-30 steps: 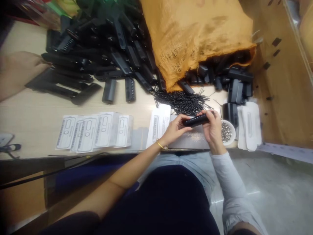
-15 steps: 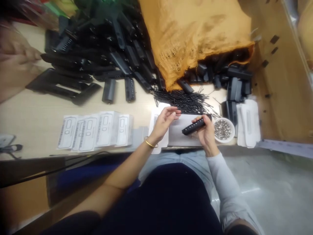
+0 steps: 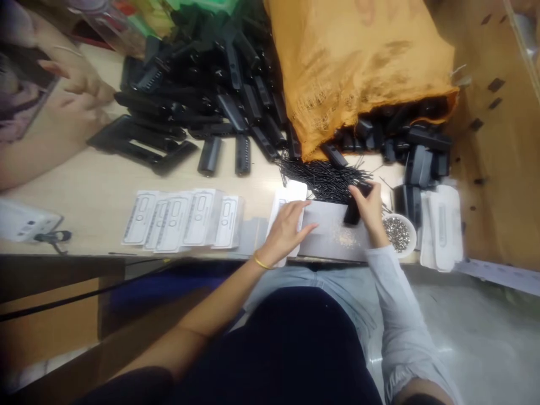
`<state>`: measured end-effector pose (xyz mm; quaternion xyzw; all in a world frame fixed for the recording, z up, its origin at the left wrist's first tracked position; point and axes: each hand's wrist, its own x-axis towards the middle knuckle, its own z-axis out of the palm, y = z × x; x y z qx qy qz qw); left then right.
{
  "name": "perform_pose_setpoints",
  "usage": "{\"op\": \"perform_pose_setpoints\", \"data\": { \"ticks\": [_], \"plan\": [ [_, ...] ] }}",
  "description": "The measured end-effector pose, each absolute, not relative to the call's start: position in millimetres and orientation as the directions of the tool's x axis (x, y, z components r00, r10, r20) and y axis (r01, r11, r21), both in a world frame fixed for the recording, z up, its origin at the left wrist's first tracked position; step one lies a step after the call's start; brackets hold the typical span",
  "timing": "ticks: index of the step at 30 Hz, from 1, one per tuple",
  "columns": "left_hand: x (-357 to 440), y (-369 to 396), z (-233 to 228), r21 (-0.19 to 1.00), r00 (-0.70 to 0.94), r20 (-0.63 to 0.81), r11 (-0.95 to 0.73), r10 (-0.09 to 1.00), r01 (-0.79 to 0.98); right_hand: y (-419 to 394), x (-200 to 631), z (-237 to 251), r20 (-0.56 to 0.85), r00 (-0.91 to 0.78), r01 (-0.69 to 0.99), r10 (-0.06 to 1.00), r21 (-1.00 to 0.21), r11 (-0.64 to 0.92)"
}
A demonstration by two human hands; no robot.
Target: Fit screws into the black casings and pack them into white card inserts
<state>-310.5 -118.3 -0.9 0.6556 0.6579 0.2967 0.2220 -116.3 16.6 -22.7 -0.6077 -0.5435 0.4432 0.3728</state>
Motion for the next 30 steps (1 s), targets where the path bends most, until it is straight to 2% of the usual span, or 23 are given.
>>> {"op": "perform_pose_setpoints", "data": {
  "ticks": [2, 4, 5, 7, 8, 11, 13, 15, 17, 18, 19, 20, 21, 22, 23, 25, 27, 30],
  "plan": [
    [-326.9, -129.4, -7.0, 0.5, -0.163, 0.038, 0.123, 0.986, 0.857, 21.6, -126.5, -24.6, 0.107, -0.038, 0.638, 0.994, -0.762, 0.107],
    [-338.3, -137.0, -14.9, 0.402, -0.242, -0.062, 0.246, 0.968, 0.882, 13.9, -149.1, -22.5, 0.292, -0.245, 0.73, 0.924, -0.572, 0.374],
    [-341.6, -138.9, -18.7, 0.39, -0.258, -0.103, 0.278, 0.961, 0.878, 7.0, -163.9, -20.8, 0.319, -0.374, 0.706, 0.871, -0.511, 0.49],
    [-344.9, -139.6, -24.7, 0.398, -0.275, -0.146, 0.311, 0.95, 0.863, -6.1, -195.5, -18.2, 0.178, -0.65, 0.611, 0.739, -0.457, 0.647],
    [-345.7, -138.8, -26.5, 0.405, -0.284, -0.155, 0.323, 0.946, 0.856, -9.9, -209.8, -17.5, 0.064, -0.713, 0.612, 0.698, -0.429, 0.664],
    [-348.4, -134.5, -26.3, 0.433, -0.313, -0.173, 0.358, 0.934, 0.827, -4.1, -233.9, -15.4, -0.21, -0.692, 0.71, 0.691, -0.371, 0.598],
    [-351.2, -131.4, -22.4, 0.483, -0.332, -0.155, 0.365, 0.93, 0.796, 9.3, -230.8, -10.9, -0.27, -0.683, 0.718, 0.679, -0.423, 0.553],
    [-352.9, -128.1, -16.0, 0.622, -0.327, -0.103, 0.317, 0.939, 0.716, 21.6, -215.8, -2.7, -0.193, -0.731, 0.62, 0.654, -0.587, 0.52],
    [-350.7, -124.5, -7.9, 0.854, -0.239, -0.123, 0.226, 0.963, 0.468, 28.2, -195.5, 7.9, -0.007, -0.751, 0.427, 0.66, -0.768, 0.477],
    [-347.6, -122.4, -3.6, 0.944, -0.124, -0.193, 0.218, 0.973, 0.247, 29.3, -185.2, 13.2, 0.068, -0.752, 0.313, 0.656, -0.839, 0.445],
    [-343.2, -120.2, 0.6, 0.963, 0.037, -0.268, 0.268, 0.963, -0.003, 29.2, -175.5, 17.8, 0.106, -0.759, 0.203, 0.642, -0.899, 0.389],
    [-337.6, -117.8, 4.5, 0.903, 0.211, -0.323, 0.367, 0.923, -0.223, 28.2, -166.6, 21.4, 0.119, -0.78, 0.1, 0.615, -0.946, 0.309],
    [-331.2, -115.0, 7.8, 0.798, 0.349, -0.352, 0.473, 0.868, -0.373, 26.5, -158.8, 23.7, 0.123, -0.803, 0.004, 0.583, -0.977, 0.212],
    [-324.4, -112.0, 10.4, 0.698, 0.418, -0.374, 0.548, 0.828, -0.461, 24.2, -152.3, 24.6, 0.135, -0.817, -0.089, 0.56, -0.99, 0.11],
    [-317.5, -108.6, 12.2, 0.64, 0.421, -0.398, 0.575, 0.815, -0.51, 21.1, -147.0, 24.2, 0.16, -0.808, -0.175, 0.567, -0.984, 0.029],
    [-305.1, -101.1, 13.6, 0.651, 0.318, -0.419, 0.526, 0.85, -0.548, 12.3, -140.4, 20.0, 0.208, -0.69, -0.283, 0.693, -0.959, 0.007],
    [-295.5, -93.6, 12.8, 0.742, 0.205, -0.366, 0.418, 0.908, -0.524, -0.5, -138.3, 13.0, 0.195, -0.479, -0.222, 0.856, -0.97, 0.097],
    [-285.8, -85.8, 9.9, 0.874, 0.097, -0.242, 0.261, 0.965, -0.409, -22.1, -139.3, 1.6, 0.11, -0.249, -0.024, 0.962, -0.994, 0.107]
  ]
}}
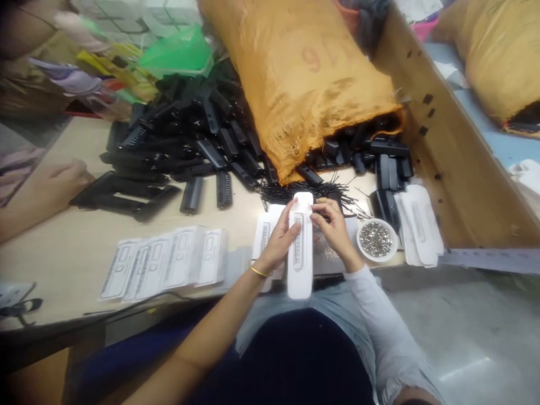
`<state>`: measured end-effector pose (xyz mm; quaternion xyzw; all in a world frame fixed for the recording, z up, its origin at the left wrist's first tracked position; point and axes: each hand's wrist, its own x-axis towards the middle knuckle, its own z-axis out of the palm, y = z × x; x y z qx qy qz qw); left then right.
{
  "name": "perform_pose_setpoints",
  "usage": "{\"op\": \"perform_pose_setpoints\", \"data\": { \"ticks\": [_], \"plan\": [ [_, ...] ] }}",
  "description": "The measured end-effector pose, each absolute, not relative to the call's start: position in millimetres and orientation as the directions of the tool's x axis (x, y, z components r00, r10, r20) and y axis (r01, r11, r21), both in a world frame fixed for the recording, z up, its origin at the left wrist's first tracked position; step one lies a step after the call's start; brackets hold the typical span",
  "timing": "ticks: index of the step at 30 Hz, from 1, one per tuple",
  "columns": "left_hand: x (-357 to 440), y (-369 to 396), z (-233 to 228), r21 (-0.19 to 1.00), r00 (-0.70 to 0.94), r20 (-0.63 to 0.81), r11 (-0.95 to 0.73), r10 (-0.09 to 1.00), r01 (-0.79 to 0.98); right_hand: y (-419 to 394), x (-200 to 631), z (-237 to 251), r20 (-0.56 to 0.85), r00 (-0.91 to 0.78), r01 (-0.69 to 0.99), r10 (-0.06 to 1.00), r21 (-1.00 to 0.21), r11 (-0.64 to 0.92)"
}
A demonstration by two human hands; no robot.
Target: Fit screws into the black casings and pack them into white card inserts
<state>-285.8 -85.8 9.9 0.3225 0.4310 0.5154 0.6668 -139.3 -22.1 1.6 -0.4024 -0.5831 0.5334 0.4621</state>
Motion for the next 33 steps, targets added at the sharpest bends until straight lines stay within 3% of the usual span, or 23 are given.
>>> {"op": "perform_pose_setpoints", "data": {
  "ticks": [4, 9, 13, 16, 20, 25, 28, 30, 33],
  "plan": [
    [-276.3, -83.6, 8.3, 0.947, 0.121, -0.207, 0.23, 0.971, -0.223, -37.5, -136.7, -7.1, 0.006, -0.22, -0.024, 0.975, -1.0, 0.001],
    [-268.1, -78.3, 9.3, 0.903, 0.124, -0.293, 0.317, 0.948, -0.291, -39.1, -133.1, -4.6, 0.095, -0.204, 0.04, 0.974, -0.994, 0.105],
    [-268.2, -72.2, 7.9, 0.936, 0.029, -0.271, 0.271, 0.962, -0.227, -41.8, -139.2, -3.0, 0.064, -0.172, -0.197, 0.983, -0.98, 0.029],
    [-268.3, -73.6, 7.3, 0.972, 0.026, -0.234, 0.235, 0.972, -0.023, -36.7, -142.6, -4.8, -0.005, -0.229, -0.346, 0.974, -0.934, -0.086],
    [-265.9, -77.0, 8.7, 0.961, 0.024, -0.166, 0.156, 0.986, 0.229, -28.9, -144.2, -8.6, -0.142, -0.208, -0.364, 0.968, -0.907, -0.211],
    [-273.3, -74.0, 10.2, 0.971, 0.063, -0.228, 0.222, 0.972, 0.089, -52.1, -145.6, -17.5, -0.005, -0.117, -0.286, 0.993, -0.957, -0.039],
    [-284.3, -81.6, 5.2, 0.959, 0.136, -0.278, 0.284, 0.951, -0.025, -65.1, -145.3, -25.2, -0.056, -0.093, -0.22, 0.994, -0.973, -0.075],
    [-290.4, -92.8, 0.4, 0.985, 0.222, -0.167, 0.17, 0.961, 0.005, -66.0, -147.0, -27.2, -0.167, 0.009, -0.318, 0.986, -0.935, -0.155],
    [-294.7, -110.1, -2.7, 0.925, 0.328, 0.254, -0.328, 0.91, 0.193, -62.5, -152.9, -23.3, -0.26, 0.13, -0.417, 0.957, -0.89, -0.186]
  ]
}}
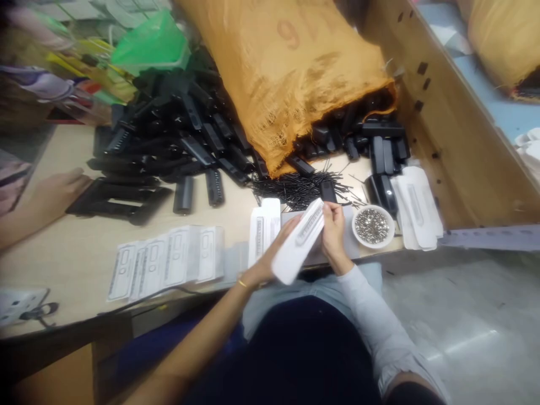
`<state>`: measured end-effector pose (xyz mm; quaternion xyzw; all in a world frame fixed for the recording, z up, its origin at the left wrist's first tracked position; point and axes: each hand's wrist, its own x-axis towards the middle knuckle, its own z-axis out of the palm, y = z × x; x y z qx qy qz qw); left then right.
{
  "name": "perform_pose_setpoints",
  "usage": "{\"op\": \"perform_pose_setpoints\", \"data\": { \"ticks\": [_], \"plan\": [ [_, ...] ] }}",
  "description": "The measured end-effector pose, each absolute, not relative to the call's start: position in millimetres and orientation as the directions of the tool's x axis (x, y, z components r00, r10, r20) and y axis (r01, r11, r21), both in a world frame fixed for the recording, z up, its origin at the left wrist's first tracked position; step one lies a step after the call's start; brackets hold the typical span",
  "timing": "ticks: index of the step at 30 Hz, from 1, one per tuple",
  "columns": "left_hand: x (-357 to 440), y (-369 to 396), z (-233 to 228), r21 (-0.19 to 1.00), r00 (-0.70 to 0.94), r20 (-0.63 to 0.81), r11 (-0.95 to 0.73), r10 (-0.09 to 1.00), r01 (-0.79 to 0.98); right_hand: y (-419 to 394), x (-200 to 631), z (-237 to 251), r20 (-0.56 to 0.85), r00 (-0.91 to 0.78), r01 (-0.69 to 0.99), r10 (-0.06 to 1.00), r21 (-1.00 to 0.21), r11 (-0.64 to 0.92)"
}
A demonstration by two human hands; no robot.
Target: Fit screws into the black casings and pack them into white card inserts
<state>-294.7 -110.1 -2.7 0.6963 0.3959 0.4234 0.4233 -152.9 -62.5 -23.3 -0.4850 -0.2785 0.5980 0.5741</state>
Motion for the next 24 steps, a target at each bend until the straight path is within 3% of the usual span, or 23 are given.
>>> {"op": "perform_pose_setpoints", "data": {
  "ticks": [1, 3, 4, 6, 8, 11, 13, 15, 17, 20, 22, 24],
  "plan": [
    [-295.5, -113.6, -1.6, 0.847, 0.296, 0.392, -0.467, 0.871, 0.254, -61.7, -154.6, -21.0, -0.225, 0.106, -0.355, 0.969, -0.919, -0.174],
    [-298.2, -115.6, 3.8, 0.774, 0.127, 0.508, -0.516, 0.852, 0.367, -60.5, -155.0, -17.8, -0.054, 0.015, -0.056, 0.998, -0.997, -0.053],
    [-300.6, -114.1, 7.3, 0.8, 0.027, 0.474, -0.443, 0.88, 0.405, -59.2, -153.1, -18.0, 0.042, -0.029, 0.147, 0.999, -0.988, 0.046],
    [-306.9, -107.6, 14.1, 0.86, -0.126, 0.286, -0.196, 0.95, 0.471, -53.4, -144.3, -22.5, 0.169, -0.103, 0.511, 0.98, -0.836, 0.198],
    [-313.4, -99.2, 18.2, 0.821, -0.186, 0.134, -0.004, 0.973, 0.571, -42.2, -129.1, -29.2, 0.177, -0.138, 0.667, 0.974, -0.711, 0.224],
    [-319.7, -88.3, 19.9, 0.645, -0.152, 0.118, 0.041, 0.981, 0.763, -21.0, -95.6, -27.6, 0.149, -0.108, 0.534, 0.983, -0.826, 0.184],
    [-321.1, -83.7, 20.6, 0.522, -0.115, 0.116, 0.038, 0.987, 0.852, -10.3, -70.6, -12.4, 0.098, -0.017, 0.272, 0.995, -0.957, 0.099],
    [-319.4, -80.6, 22.3, 0.449, -0.09, 0.093, 0.039, 0.992, 0.892, -5.0, -51.7, 10.8, 0.052, -0.037, 0.0, 0.998, -0.999, 0.052],
    [-313.9, -78.1, 24.3, 0.446, -0.012, 0.082, -0.025, 0.997, 0.895, -4.0, -46.6, 34.1, 0.045, -0.231, 0.061, 0.972, -0.996, 0.06],
    [-302.2, -74.6, 25.3, 0.563, 0.156, 0.07, -0.168, 0.985, 0.809, -0.3, -65.6, 52.4, -0.003, -0.598, 0.327, 0.802, -0.914, 0.24],
    [-297.3, -72.8, 23.6, 0.688, 0.146, 0.039, -0.133, 0.988, 0.713, 10.4, -84.4, 48.3, 0.08, -0.617, 0.372, 0.783, -0.847, 0.379],
    [-296.9, -71.7, 20.3, 0.787, 0.019, 0.023, -0.03, 1.0, 0.616, 26.9, -98.4, 33.2, 0.083, -0.481, 0.549, 0.873, -0.748, 0.373]
  ]
}}
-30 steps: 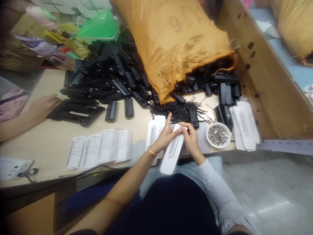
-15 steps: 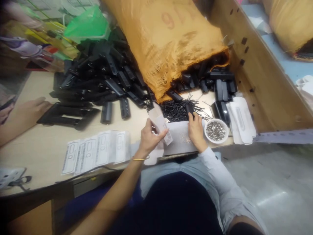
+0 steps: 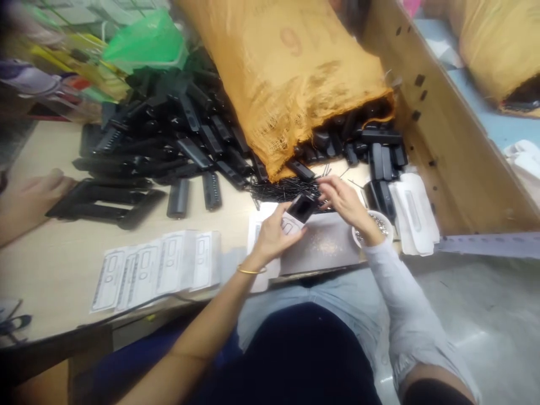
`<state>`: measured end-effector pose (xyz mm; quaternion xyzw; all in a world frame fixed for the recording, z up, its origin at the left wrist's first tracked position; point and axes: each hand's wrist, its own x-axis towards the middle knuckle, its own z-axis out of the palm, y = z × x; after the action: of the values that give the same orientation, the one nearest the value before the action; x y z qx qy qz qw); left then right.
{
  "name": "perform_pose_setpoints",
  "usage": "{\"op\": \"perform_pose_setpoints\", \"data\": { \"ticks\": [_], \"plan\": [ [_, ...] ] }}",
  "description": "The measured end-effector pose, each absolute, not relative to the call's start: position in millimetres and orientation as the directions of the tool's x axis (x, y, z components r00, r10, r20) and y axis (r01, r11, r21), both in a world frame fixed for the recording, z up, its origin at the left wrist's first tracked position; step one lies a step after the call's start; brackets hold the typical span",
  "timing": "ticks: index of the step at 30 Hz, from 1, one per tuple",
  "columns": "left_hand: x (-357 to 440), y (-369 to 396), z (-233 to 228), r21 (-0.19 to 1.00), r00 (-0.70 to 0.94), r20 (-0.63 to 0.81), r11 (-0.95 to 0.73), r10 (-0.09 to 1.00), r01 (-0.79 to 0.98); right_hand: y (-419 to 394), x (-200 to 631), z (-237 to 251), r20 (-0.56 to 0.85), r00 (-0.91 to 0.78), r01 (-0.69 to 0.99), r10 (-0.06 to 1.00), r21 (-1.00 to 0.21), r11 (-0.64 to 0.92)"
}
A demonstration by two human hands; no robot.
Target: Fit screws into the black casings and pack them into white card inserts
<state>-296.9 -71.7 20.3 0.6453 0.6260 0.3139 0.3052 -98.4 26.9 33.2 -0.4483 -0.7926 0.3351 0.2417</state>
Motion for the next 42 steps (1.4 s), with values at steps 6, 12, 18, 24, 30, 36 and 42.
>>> {"op": "perform_pose_setpoints", "data": {
  "ticks": [6, 12, 18, 24, 30, 36, 42],
  "plan": [
    [-295.4, -71.4, 9.6, 0.896, -0.176, 0.133, -0.042, 0.976, 0.443, 57.5, -112.2, -18.7, -0.307, -0.377, 0.922, 0.874, -0.219, 0.32],
    [-282.1, -60.4, 14.4, 0.823, -0.137, 0.21, -0.099, 0.968, 0.559, 55.9, -92.9, -12.2, -0.192, -0.282, 0.939, 0.94, -0.255, 0.229],
    [-276.6, -52.4, 19.5, 0.641, -0.056, 0.167, -0.066, 0.984, 0.765, 25.0, -68.8, 47.1, 0.371, -0.492, 0.642, 0.787, -0.456, 0.616],
    [-267.0, -55.0, 10.6, 0.747, 0.042, 0.278, -0.244, 0.96, 0.618, 6.9, -79.0, 68.1, 0.328, -0.783, 0.351, 0.529, -0.468, 0.811],
    [-255.7, -63.9, -4.7, 0.811, -0.015, 0.472, -0.427, 0.882, 0.399, -4.4, -111.0, 28.2, 0.331, -0.268, 0.249, 0.905, -0.883, 0.397],
    [-252.4, -62.9, -9.8, 0.909, 0.012, 0.343, -0.335, 0.939, 0.247, -41.8, -149.2, 5.2, 0.647, -0.066, 0.325, 0.759, -0.706, 0.63],
    [-250.9, -62.9, -4.7, 0.948, 0.009, 0.246, -0.243, 0.969, 0.207, -37.9, -141.5, 12.7, 0.608, -0.065, 0.32, 0.791, -0.739, 0.593]
  ]
}}
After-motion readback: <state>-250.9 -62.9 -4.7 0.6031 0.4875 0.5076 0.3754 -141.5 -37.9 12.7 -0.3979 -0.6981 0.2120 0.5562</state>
